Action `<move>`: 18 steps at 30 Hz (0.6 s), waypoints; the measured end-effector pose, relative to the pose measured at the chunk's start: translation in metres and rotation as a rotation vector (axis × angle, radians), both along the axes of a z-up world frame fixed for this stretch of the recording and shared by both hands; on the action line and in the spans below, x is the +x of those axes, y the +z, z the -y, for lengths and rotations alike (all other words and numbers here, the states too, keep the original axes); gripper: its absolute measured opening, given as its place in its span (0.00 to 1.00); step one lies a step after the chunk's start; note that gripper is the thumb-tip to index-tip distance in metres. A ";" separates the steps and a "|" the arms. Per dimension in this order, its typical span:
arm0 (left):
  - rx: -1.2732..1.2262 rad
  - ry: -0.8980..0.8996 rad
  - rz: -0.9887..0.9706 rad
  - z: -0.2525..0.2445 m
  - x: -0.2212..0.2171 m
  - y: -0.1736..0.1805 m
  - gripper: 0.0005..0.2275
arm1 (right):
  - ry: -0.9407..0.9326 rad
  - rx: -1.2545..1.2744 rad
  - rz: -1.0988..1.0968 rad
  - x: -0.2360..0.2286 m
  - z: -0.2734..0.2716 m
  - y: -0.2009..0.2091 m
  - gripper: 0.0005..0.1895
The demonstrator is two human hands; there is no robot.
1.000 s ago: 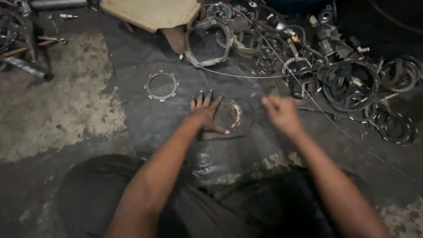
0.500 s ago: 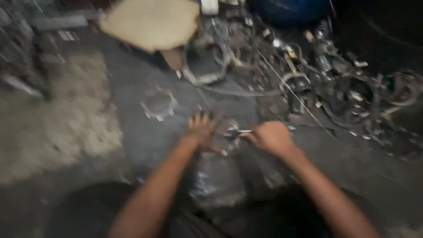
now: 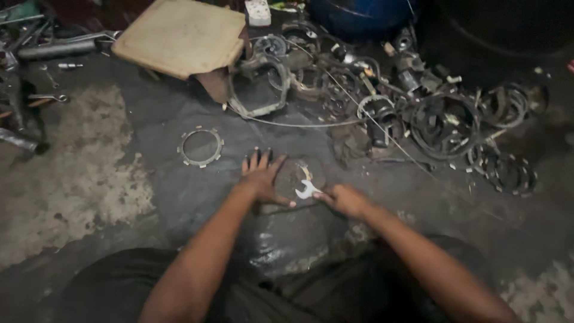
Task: The person sits on the floor and uses a wrench to scrape and clean a circular metal part. They repeatedly scrape the surface of the part, occasionally repositioning it with their hands.
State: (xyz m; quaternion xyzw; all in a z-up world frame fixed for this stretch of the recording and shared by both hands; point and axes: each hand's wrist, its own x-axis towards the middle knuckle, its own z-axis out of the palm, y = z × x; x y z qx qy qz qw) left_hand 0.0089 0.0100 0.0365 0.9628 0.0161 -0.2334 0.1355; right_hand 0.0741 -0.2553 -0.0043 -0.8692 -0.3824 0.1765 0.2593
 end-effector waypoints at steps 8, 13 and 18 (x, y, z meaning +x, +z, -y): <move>-0.013 0.007 0.007 -0.002 -0.003 0.000 0.65 | -0.160 0.121 0.067 0.002 -0.003 0.029 0.24; -0.007 -0.007 -0.016 0.000 -0.005 0.004 0.65 | -0.129 -0.112 0.216 0.017 0.000 0.042 0.28; 0.034 -0.063 -0.007 0.000 0.000 0.014 0.64 | -0.106 -0.253 -0.243 -0.008 0.003 0.014 0.33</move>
